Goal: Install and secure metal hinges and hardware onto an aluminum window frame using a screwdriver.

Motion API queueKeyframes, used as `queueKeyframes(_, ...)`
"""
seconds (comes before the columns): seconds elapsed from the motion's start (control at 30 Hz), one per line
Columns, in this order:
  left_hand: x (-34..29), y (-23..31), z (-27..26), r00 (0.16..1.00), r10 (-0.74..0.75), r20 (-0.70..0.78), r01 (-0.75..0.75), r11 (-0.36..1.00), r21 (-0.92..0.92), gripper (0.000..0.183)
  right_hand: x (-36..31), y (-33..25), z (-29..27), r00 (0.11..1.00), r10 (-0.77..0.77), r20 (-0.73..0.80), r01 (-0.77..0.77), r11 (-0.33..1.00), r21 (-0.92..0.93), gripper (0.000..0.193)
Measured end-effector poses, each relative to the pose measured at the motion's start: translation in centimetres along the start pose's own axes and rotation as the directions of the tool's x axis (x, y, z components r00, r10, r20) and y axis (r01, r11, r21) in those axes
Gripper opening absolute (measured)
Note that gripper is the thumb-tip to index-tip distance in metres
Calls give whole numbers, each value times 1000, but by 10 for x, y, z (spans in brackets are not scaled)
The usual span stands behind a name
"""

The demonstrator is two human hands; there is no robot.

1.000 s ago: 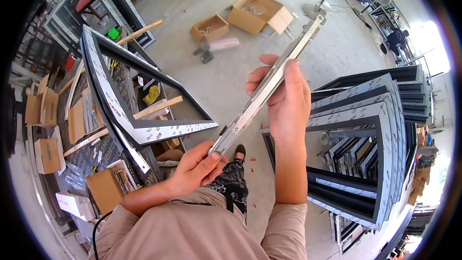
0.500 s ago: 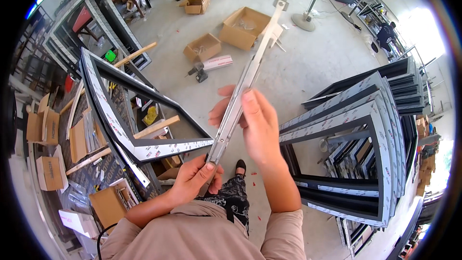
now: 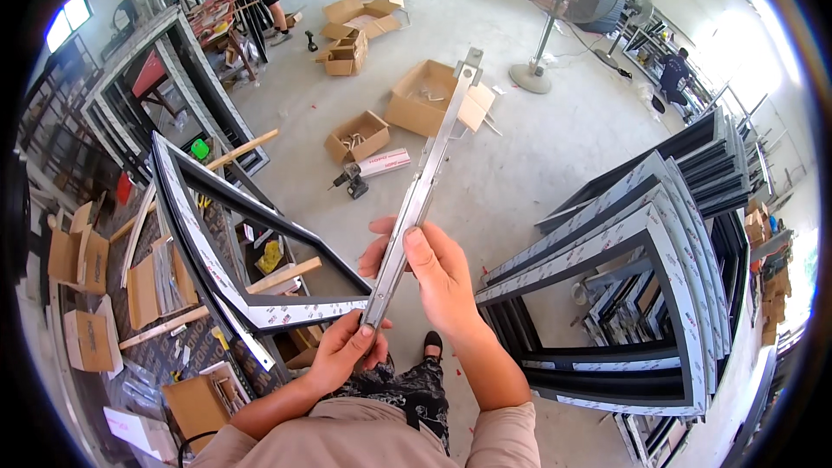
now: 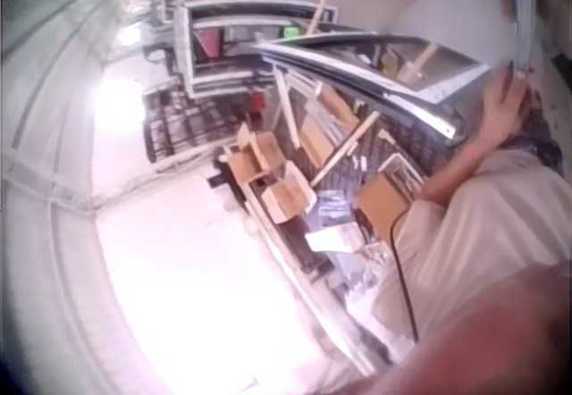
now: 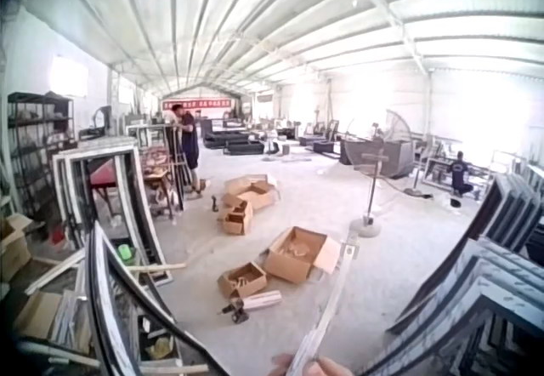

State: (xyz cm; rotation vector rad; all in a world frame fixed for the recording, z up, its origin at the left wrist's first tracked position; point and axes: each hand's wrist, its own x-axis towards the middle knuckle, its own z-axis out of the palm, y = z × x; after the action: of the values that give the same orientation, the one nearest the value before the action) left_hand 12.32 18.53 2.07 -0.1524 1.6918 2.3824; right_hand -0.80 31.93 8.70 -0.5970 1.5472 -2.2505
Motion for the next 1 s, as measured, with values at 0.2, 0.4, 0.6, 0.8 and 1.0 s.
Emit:
queueKeyframes(0.2,-2,0,-2,999,25,29,-23,998,-62,29,1,1,0,1000,2,26,-2,1000,26,58)
queueKeyframes(0.4,0,3,-1,999,-28,28,29,999,-39,28,0,0,-2,999,19,-33,-18,999,29,54)
queueKeyframes(0.6,-2,-4,-1,999,5,50,-5,1000,-8,33,-4,2,-3,997,32,-72,-29,999,44,52)
queueKeyframes(0.8,2,4,-1,993,-23,115,30,998,-55,45,-2,6,-10,988,35,-153,-24,997,75,53)
queueKeyframes(1.0,7,11,-1,964,-23,266,66,986,-155,34,5,8,-25,973,107,-206,-84,990,118,49)
